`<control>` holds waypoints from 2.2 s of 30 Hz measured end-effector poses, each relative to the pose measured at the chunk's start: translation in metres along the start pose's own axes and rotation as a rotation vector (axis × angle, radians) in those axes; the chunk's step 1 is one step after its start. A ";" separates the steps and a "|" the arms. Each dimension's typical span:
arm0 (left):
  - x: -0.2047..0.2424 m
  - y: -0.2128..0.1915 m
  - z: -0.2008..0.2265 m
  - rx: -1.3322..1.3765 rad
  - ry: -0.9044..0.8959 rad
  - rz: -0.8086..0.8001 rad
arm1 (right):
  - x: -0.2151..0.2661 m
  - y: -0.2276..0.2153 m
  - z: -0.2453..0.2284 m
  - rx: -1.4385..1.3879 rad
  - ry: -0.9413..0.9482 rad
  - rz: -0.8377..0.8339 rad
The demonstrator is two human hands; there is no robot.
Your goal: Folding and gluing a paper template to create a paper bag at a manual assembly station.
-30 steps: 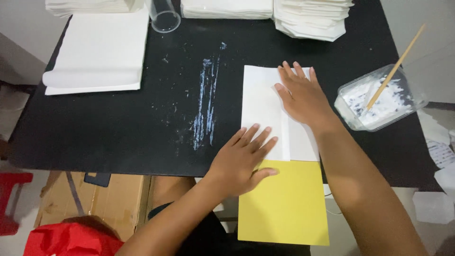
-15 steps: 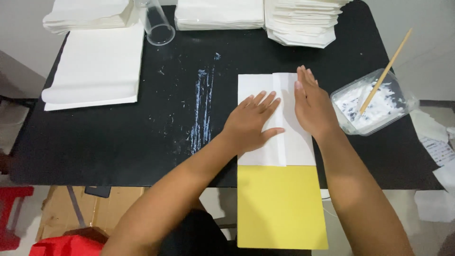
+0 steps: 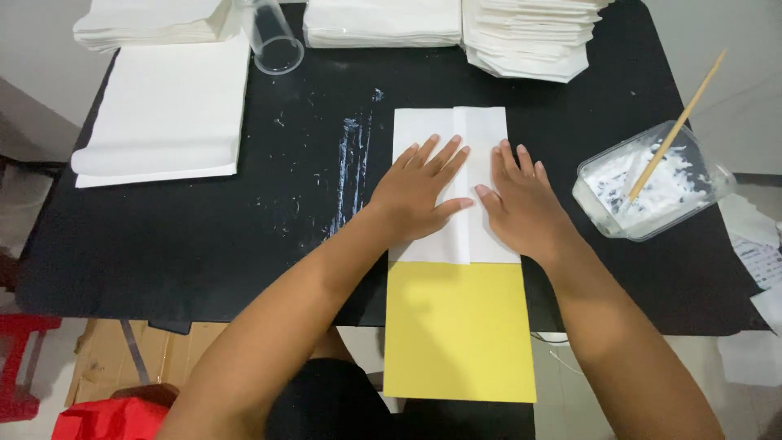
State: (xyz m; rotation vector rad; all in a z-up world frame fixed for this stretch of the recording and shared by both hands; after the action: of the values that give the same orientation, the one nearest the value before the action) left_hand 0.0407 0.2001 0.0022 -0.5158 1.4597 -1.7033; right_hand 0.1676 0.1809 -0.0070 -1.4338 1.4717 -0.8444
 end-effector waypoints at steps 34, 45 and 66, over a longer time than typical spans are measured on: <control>-0.008 -0.041 -0.081 0.083 -0.078 0.293 | -0.047 -0.052 -0.009 0.270 -0.019 0.425; -0.002 -0.026 -0.070 -0.033 -0.137 0.036 | -0.039 -0.004 0.001 0.005 -0.021 0.154; 0.076 -0.007 0.069 0.116 0.207 -0.261 | -0.051 0.013 0.020 0.199 0.132 -0.019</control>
State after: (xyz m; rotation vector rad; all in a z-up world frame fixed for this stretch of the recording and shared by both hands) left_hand 0.0458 0.0975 0.0113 -0.4957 1.4756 -2.0862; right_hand 0.1782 0.2344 -0.0197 -1.2661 1.4287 -1.0840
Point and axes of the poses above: each hand's wrist, its own x-axis away from the middle knuckle, its own y-axis out of the palm, z = x × y, the point moved 9 cm from there along -x, towards the middle knuckle, and after that the axes turned 15 degrees about z, right-handed, at the moved point
